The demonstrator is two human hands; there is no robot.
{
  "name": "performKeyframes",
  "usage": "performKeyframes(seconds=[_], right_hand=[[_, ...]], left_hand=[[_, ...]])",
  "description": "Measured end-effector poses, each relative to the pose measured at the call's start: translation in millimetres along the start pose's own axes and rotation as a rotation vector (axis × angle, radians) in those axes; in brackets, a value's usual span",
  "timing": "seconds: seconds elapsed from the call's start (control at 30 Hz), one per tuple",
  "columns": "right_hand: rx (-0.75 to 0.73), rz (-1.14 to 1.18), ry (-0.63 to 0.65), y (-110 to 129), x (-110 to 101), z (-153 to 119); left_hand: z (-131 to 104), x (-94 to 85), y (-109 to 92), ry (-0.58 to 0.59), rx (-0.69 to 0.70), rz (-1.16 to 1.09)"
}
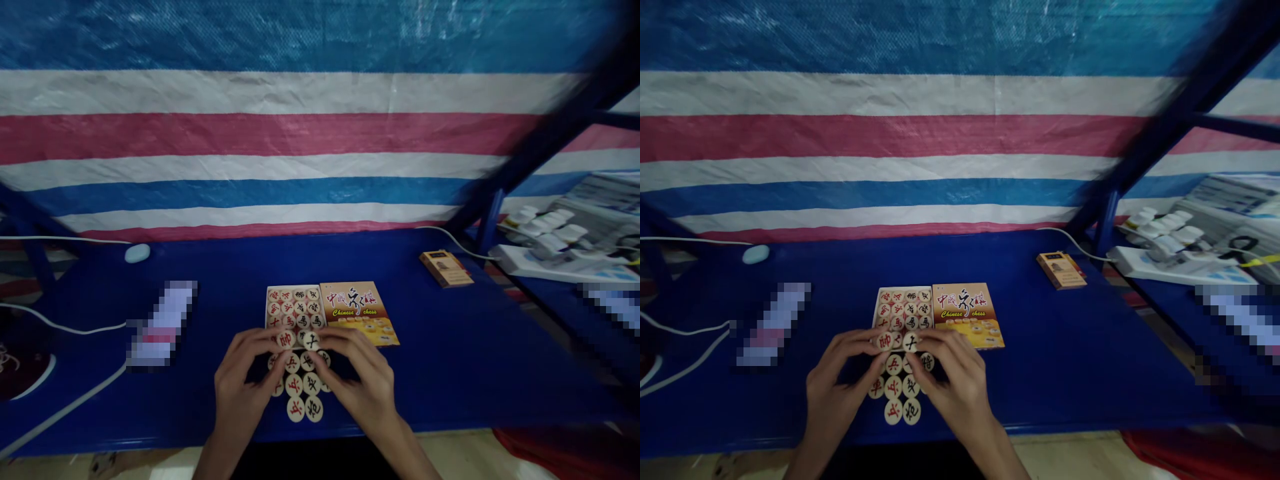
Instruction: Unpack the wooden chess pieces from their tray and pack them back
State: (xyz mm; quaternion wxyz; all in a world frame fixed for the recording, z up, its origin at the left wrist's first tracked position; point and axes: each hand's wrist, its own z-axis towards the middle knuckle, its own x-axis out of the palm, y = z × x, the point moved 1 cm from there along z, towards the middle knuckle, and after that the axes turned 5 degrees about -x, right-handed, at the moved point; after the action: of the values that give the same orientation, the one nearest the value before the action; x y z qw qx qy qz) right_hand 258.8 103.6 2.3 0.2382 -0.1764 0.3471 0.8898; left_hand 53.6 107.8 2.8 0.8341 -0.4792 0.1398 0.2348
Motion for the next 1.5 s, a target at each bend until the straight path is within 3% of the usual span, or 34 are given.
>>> performKeyframes(seconds=[0.13, 0.37, 0.57, 0.9, 1.1, 1.23, 1.37, 1.5], right_hand=[[0.071, -0.213, -0.050, -6, -6, 2], [0.006, -0.361, 0.097, -9, -1, 0], [-0.091, -0.348, 0.220, -5, 0, -1], [-0.072, -0.303, 0.109, -1, -5, -4], [-0.081, -0.245, 0.113, -1, -19, -13], [-0.116, -0.245, 0.269, -3, -37, -31], [-0.168, -0.213, 0.423, 1, -39, -41], [-0.154, -0.211, 0.455, 5, -35, -38]], left_hand=[[-1, -2.2, 12, -0.011, -0.080, 0.147], [-2, -1.3, 14, 0.057, -0.035, 0.194], [-2, 2.5, 14, 0.099, 0.022, 0.280], [-6, -3.9, 15, 0.054, -0.041, 0.169], [-12, -16.0, 13, -0.022, 0.059, 0.257], [-26, -32.3, 16, 0.107, 0.179, 0.310], [-44, -39.8, 16, 0.284, 0.316, 0.363], [-52, -38.8, 14, 0.292, 0.358, 0.445]])
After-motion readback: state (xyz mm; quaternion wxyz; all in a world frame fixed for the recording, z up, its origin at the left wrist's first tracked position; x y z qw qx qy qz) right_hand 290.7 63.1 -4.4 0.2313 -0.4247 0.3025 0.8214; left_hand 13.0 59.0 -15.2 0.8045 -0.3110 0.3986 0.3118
